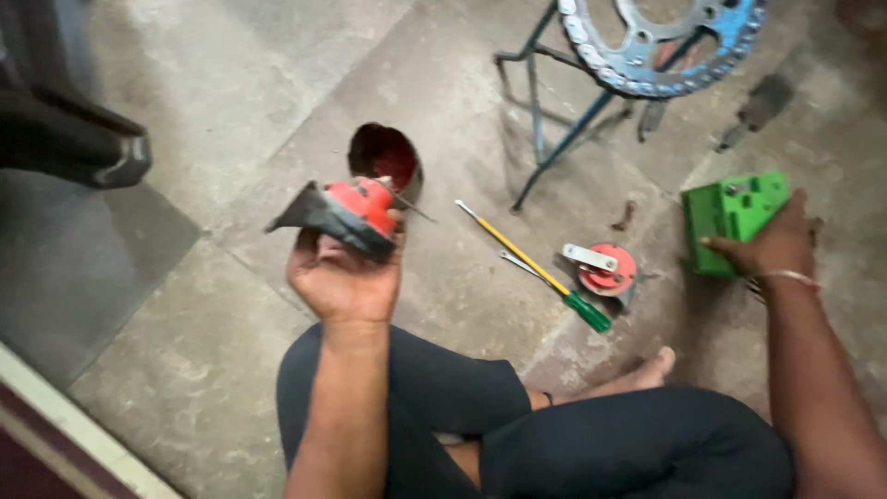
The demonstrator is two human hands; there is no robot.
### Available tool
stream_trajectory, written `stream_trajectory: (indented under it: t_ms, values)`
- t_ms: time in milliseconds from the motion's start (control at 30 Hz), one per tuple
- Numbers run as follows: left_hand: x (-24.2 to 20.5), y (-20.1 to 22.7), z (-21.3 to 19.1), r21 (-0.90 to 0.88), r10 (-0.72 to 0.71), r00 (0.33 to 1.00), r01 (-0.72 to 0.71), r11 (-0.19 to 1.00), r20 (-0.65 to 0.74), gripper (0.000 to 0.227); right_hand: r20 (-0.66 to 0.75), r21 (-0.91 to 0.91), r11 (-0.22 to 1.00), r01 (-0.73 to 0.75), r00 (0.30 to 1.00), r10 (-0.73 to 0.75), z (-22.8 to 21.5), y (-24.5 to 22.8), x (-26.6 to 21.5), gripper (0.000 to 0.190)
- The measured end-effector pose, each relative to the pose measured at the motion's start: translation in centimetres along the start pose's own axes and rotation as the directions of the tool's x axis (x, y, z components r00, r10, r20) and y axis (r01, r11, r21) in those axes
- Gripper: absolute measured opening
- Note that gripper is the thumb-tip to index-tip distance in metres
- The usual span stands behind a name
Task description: The person sits on the floor and assembles a mechanical component, likely a clutch assembly, by applying red grease to its surfaces. They use a screwdriver to tighten a screw and a wrench to adjust a bolt, handling the parts with both hands.
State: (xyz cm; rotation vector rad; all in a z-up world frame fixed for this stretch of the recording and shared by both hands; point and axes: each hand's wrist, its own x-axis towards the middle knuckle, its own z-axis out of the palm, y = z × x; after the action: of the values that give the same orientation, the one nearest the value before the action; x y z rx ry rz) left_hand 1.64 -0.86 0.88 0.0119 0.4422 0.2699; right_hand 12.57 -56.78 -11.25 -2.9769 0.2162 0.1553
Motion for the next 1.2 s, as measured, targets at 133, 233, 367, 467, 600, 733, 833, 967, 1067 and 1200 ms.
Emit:
stream_trajectory:
  t_ms: [133,233,367,467,600,733,833,967,1067,1200]
  values:
    - [-0.2,0.0,0.2,0.018,-0.014,1.0,0.014,1.0,0.007,0.037,0.028,0.072,0.995,-0.063,0.998,0.061,0.6,1.2,0.5,0.107]
    - [-0.3,-0.3,1.0,0.019,0.019,0.998,-0.018,1.0,-0.064,0.036,0.051,0.014,0.988,-0.153,0.987,0.152,0.9,0.7,0.5,0.105]
    - [-0.6,-0.4,1.5,0.035,-0.004,1.0,0.003,0.999,0.006,0.033,-0.074,-0.046,0.982,-0.181,0.981,0.177,1.6,-0.3,-1.3,0.122]
    - [-0.9,-0.1,1.8,0.027,0.015,0.999,-0.013,1.0,-0.049,0.034,-0.046,0.056,0.976,-0.208,0.976,0.211,0.9,0.0,-2.5,0.107]
    - [-1.1,0.4,1.9,-0.029,0.048,0.996,-0.05,0.998,-0.078,0.034,-0.149,0.176,0.946,-0.273,0.942,0.3,-0.3,2.8,-3.0,0.097]
    - [-1.0,0.5,2.0,-0.032,0.048,0.996,-0.051,0.998,-0.078,0.034,-0.48,0.17,0.922,-0.348,0.788,0.386,-1.8,7.3,-3.8,0.115]
    - [-1.2,0.1,2.2,0.026,0.046,0.994,-0.044,0.999,-0.097,0.036,-0.587,0.181,0.835,-0.52,0.624,0.516,-2.7,10.0,-5.5,0.112]
    - [-1.8,-0.9,2.9,0.03,0.058,0.98,-0.054,0.998,-0.188,0.033,-0.63,0.189,0.742,-0.643,0.501,0.594,-3.0,12.4,-6.9,0.113]
    - [-2.1,-1.6,3.1,0.077,0.09,0.975,-0.076,0.994,-0.203,0.035,-0.442,0.245,0.674,-0.697,0.538,0.718,-2.2,12.2,-7.1,0.109]
    - [-1.9,-1.5,2.9,0.088,0.098,0.981,-0.084,0.993,-0.167,0.034,-0.321,0.223,0.816,-0.533,0.75,0.578,-0.2,10.2,-6.0,0.096]
